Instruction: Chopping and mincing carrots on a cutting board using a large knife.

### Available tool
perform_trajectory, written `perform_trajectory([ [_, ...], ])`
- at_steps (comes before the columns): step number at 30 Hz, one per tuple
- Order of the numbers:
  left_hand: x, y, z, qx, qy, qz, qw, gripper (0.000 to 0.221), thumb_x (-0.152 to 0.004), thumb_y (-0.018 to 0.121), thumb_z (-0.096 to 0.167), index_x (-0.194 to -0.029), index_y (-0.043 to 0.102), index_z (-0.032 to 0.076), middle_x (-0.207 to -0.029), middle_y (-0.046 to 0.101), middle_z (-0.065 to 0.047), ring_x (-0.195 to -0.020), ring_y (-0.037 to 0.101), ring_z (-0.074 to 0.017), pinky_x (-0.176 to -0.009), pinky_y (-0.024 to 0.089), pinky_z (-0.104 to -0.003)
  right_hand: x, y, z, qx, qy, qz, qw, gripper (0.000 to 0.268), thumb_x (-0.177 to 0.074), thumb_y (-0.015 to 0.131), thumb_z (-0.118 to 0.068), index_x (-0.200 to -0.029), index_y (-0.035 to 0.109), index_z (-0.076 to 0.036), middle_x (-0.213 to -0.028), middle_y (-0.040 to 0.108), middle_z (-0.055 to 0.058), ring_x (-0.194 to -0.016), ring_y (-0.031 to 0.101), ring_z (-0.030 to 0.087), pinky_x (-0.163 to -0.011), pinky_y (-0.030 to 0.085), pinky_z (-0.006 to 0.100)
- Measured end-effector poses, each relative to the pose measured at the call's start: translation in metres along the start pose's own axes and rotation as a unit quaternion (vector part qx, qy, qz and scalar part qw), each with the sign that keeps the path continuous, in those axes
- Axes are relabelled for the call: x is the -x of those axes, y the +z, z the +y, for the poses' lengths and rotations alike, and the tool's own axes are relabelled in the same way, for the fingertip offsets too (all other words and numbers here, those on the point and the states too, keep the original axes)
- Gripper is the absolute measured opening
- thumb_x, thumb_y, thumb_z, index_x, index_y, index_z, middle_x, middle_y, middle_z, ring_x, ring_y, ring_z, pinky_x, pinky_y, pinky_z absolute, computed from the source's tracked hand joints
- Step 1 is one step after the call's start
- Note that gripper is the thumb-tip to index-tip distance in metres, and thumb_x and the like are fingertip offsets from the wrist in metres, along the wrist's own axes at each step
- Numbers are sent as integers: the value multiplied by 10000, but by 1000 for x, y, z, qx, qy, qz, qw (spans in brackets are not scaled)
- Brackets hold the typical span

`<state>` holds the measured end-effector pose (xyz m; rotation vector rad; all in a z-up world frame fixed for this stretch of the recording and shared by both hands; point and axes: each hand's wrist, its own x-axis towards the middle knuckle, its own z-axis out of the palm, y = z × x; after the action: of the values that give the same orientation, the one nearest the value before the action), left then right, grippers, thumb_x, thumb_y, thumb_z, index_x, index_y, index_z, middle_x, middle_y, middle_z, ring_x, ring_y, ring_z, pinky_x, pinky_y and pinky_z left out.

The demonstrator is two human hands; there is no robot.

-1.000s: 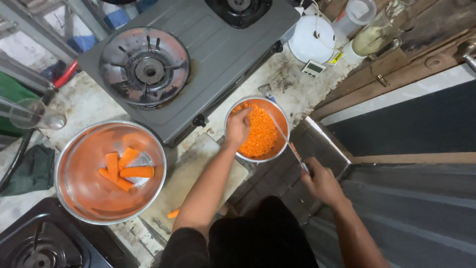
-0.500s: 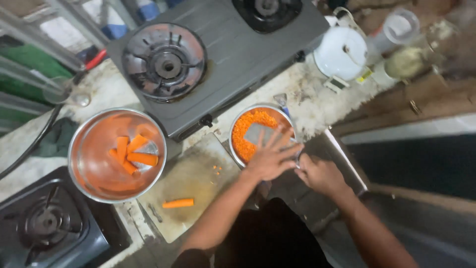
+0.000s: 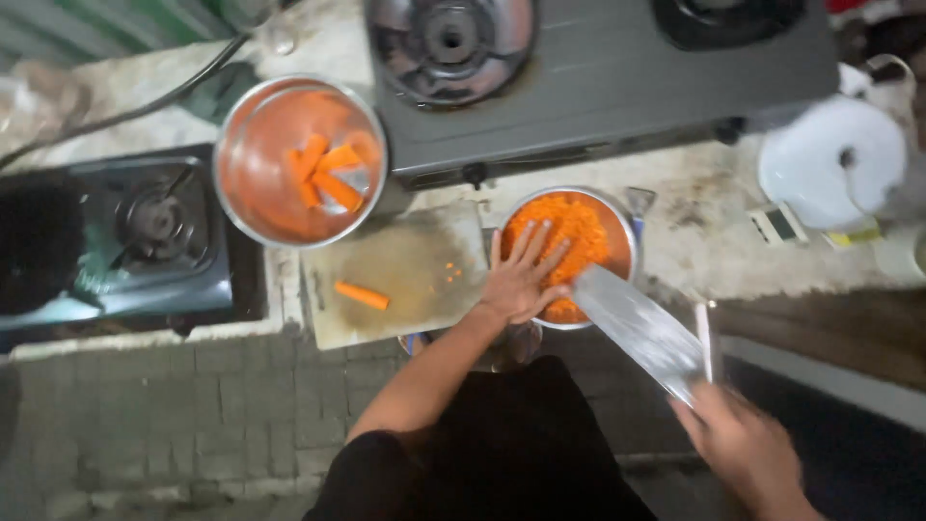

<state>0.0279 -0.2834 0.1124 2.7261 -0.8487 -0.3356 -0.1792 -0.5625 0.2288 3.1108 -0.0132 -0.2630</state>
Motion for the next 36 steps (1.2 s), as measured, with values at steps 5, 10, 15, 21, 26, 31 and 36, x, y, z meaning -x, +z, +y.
perform_trajectory([
  [5, 47, -22, -44, 120, -16, 92, 988, 742, -973, 207, 654, -1540, 228, 177, -1600, 227, -113, -1493, 168, -294, -1153, 115, -631, 23, 6, 11, -199, 161, -78, 964, 430, -743, 731, -384, -1122, 623, -214, -1148, 682, 91, -1078, 671, 300, -910, 515, 375],
  [10, 94, 52, -140, 259, -30, 204, 944, 444, -1009, 476, 146, -1401, 437, -57, -1467, 442, -251, -1386, 400, -411, -1198, 283, -472, -5, 34, -80, -404, 86, -137, 900, 208, -754, 734, -268, -890, 815, -133, -1358, 510, 2, -804, 705, 101, -844, 563, 280],
  [15, 89, 68, -174, 123, 139, 110, 977, 517, -1050, 420, 334, -1508, 379, 98, -1563, 392, -58, -1469, 320, -267, -1208, 225, -467, -6, 57, -197, -647, 189, -71, 735, 292, -919, 589, -146, -1191, 558, -42, -543, 528, 54, -465, 487, 127, -495, 436, 271],
  [21, 27, 129, -158, 59, 167, -6, 984, 543, -1055, 274, 381, -1526, 323, 115, -1597, 305, -35, -1503, 185, -209, -1224, 92, -369, 8, 83, -227, -673, 259, -67, 689, 240, -923, 609, -152, -1126, 559, -33, -657, 532, 107, -475, 488, 175, -398, 437, 317],
  [26, 57, 132, -169, 73, 184, 47, 979, 524, -1054, 320, 352, -1488, 402, 71, -1557, 384, -69, -1472, 283, -222, -1223, 158, -381, 5, 80, -241, -677, 253, -51, 689, 201, -934, 588, -159, -1085, 529, -41, -610, 481, 86, -444, 465, 158, -332, 386, 303],
  [31, 117, 93, -182, 105, 181, 74, 975, 494, -1063, 343, 324, -1438, 462, 26, -1490, 470, -128, -1422, 373, -276, -1210, 243, -403, -20, 102, -243, -645, 231, -72, 725, 181, -956, 570, -232, -1046, 561, -76, -602, 544, 69, -419, 485, 135, -372, 414, 272],
  [36, 145, 86, -168, 262, -20, 233, 936, 455, -1041, 441, 215, -1445, 472, 7, -1459, 493, -208, -1370, 438, -340, -1137, 351, -438, -42, 138, -244, -665, 181, -136, 712, 370, -1020, 455, -253, -1268, 494, 19, -719, 559, 135, -547, 601, 234, -448, 560, 420],
])
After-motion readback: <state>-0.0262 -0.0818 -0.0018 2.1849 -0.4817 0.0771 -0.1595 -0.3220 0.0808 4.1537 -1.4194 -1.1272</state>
